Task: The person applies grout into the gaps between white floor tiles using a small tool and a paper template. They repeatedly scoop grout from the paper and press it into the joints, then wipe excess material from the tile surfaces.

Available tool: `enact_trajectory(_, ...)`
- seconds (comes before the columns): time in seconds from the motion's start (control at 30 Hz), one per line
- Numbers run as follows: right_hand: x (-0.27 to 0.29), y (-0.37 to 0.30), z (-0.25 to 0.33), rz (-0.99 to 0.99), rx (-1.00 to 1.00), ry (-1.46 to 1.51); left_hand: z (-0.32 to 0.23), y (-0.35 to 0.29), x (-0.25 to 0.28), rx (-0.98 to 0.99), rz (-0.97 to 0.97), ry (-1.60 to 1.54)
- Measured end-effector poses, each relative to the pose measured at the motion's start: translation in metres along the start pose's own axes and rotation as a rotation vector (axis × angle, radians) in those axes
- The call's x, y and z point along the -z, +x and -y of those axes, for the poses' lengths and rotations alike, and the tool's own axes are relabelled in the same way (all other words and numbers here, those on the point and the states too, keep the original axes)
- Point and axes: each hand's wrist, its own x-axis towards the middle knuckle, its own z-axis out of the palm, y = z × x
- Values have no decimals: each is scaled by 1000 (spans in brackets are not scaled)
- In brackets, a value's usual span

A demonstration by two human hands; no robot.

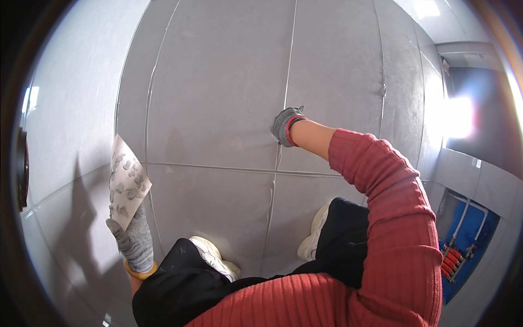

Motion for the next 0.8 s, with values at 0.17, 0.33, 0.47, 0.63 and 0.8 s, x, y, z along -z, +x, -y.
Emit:
enact_trajectory(0.17,1,0,-2,-21,-12,-2,-1,-4,-2,25,-67,40)
enact_trajectory(0.33,1,3,-4,17,-11,-6,1,-7,2,41,-84,-48)
enact_trajectory(0.47,-1,6,-6,23,3,-9,2,-10,3,50,-55,11)
enact_trajectory(0.63,-7,8,-8,18,4,6,3,-14,3,68,-88,-98)
enact_trajectory(0.8,-13,12,-12,-37,18,37,4,-16,5,54,-119,21)
